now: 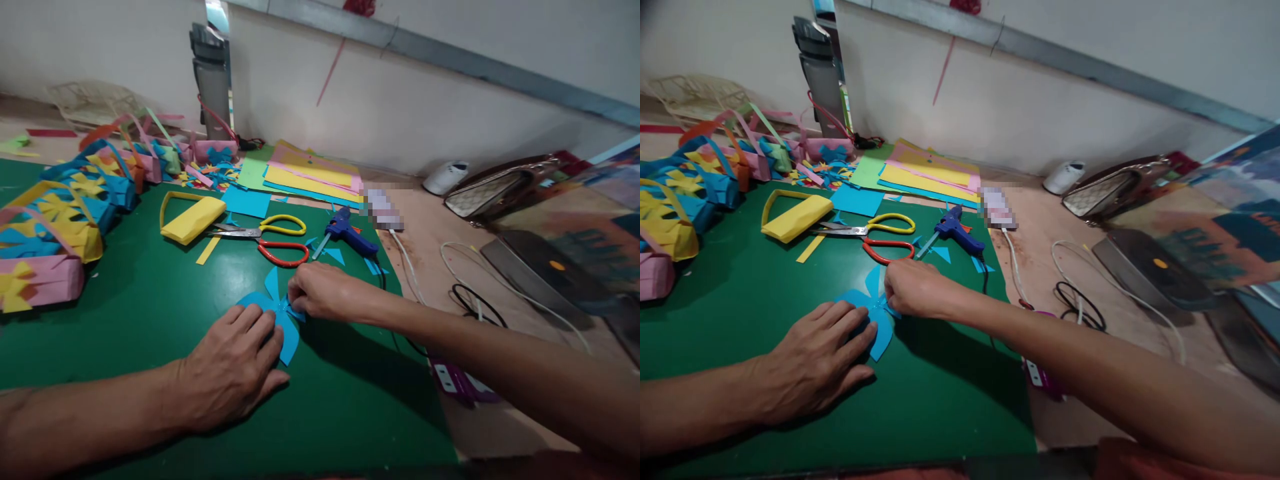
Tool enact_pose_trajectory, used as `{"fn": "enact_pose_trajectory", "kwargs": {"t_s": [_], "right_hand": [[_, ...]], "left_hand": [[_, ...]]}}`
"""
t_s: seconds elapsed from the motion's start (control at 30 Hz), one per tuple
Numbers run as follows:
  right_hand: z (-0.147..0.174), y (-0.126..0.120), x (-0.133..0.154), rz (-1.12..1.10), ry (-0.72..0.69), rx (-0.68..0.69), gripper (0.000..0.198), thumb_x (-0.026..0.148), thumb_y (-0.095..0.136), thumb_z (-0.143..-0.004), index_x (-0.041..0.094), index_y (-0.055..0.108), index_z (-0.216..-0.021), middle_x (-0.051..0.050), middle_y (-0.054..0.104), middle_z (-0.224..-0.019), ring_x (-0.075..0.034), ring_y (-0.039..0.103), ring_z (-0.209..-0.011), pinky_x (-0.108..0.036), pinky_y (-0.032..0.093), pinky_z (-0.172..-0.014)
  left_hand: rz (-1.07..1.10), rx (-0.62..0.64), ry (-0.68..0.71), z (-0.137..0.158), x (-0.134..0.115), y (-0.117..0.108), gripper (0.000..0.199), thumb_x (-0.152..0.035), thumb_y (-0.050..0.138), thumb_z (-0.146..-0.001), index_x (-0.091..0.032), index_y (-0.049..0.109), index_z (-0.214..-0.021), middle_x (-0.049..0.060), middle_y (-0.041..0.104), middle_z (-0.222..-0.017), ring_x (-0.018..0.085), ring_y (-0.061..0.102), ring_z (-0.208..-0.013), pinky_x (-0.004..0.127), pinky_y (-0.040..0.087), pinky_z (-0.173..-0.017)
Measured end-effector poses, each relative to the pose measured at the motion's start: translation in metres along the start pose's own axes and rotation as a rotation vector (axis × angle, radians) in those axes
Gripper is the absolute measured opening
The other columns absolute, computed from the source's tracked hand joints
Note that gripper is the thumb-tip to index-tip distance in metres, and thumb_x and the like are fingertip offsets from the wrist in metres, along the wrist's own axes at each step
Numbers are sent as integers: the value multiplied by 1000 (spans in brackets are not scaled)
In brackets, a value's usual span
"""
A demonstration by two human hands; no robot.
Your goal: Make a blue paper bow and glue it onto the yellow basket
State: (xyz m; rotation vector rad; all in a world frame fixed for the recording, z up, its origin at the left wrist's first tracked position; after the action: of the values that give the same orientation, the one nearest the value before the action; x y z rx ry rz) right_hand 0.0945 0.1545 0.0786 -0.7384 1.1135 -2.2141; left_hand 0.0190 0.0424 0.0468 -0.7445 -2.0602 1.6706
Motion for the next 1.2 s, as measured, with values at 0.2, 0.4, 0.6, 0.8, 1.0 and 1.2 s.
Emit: {"fn": "enact_pose_trajectory", "kwargs": {"t_s": [0.2,0.4,0.6,0.8,1.0,1.2], "right_hand": [[-1,-2,7,57,32,20,10,12,59,-70,15,69,-71,-5,67,-66,-18,59,-63,-23,28,-48],[-1,-5,11,95,53,40,10,11,59,-70,14,69,-70,-6,68,-66,-19,61,-66,-23,28,-48],[-3,-5,13,108,57,54,11,10,58,-70,14,69,-71,-7,68,-67,-20,61,-66,-23,29,-48],[-3,-4,14,119,51,58,13,10,57,-70,14,69,-71,-7,68,-68,-19,62,-66,-23,29,-48],[-3,-4,15,132,49,64,14,10,56,-71,14,70,-72,-7,68,-69,-19,61,-67,-23,30,-49],[-4,-3,14,138,52,61,15,11,55,-71,14,70,-73,-7,68,-68,-19,60,-66,-24,29,-49]], "left_hand": [[2,9,-3,0,0,0,37,-44,41,-89,-14,58,-101,13,58,-97,25,48,-82,40,39,-67],[8,9,-6,1,0,1,37,-45,40,-89,-14,58,-101,13,58,-97,26,49,-82,40,39,-68],[21,7,-2,0,0,1,38,-44,39,-90,-13,58,-101,13,58,-98,26,49,-81,41,40,-67],[10,1,-3,0,0,1,38,-44,40,-89,-13,59,-101,13,58,-98,26,49,-82,41,40,-68],[2,-8,-5,0,1,0,36,-44,42,-89,-14,59,-100,12,59,-97,25,48,-81,40,40,-68],[8,-6,-7,0,1,0,36,-42,41,-89,-13,60,-101,13,59,-96,25,49,-81,40,40,-67]]}}
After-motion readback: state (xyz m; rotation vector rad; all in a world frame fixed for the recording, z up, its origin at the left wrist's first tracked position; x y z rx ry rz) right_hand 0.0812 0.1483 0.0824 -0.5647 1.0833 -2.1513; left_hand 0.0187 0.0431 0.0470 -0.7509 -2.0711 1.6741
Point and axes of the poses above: each hand's wrist, its own z-axis away from the middle knuckle, its own y-axis out of the palm, x = y × z, the point moved 5 cm from there along -z, towards the middle knuckle
